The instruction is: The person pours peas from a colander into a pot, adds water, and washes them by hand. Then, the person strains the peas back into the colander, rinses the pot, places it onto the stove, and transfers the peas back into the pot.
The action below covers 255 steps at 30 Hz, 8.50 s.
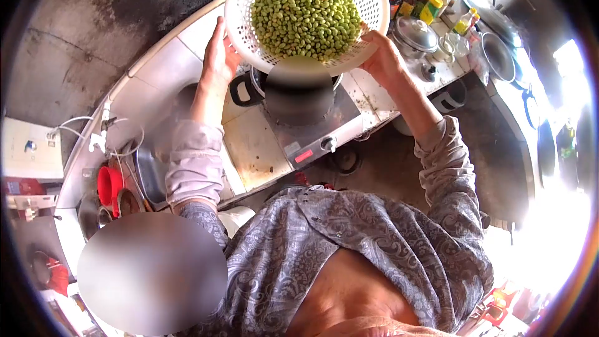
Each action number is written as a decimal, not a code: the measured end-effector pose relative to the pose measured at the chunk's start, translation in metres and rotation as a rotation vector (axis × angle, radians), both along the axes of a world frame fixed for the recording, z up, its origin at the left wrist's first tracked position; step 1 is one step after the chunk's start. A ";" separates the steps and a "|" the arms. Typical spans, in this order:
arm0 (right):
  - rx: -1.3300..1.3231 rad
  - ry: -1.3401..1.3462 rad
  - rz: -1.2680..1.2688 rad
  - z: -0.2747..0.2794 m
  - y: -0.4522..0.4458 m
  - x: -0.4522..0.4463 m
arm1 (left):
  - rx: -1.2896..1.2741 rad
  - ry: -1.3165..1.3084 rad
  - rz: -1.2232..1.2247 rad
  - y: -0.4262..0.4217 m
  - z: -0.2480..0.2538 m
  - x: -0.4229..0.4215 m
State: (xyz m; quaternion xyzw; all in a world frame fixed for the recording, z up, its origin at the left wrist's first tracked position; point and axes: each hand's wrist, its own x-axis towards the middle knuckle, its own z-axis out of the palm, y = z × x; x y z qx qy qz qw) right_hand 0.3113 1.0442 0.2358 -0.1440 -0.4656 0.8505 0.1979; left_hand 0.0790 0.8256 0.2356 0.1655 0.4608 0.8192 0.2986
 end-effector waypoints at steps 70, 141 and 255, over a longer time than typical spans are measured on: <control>0.298 0.241 -0.474 -0.083 0.034 -0.123 | 0.258 0.107 0.406 0.031 -0.086 0.003; -0.501 0.266 -0.210 -0.057 -0.010 -0.093 | -0.567 0.621 0.299 -0.109 -0.086 0.124; -0.031 -0.485 0.302 -0.248 -0.323 -0.247 | -0.254 -0.365 0.630 -0.514 -0.155 0.202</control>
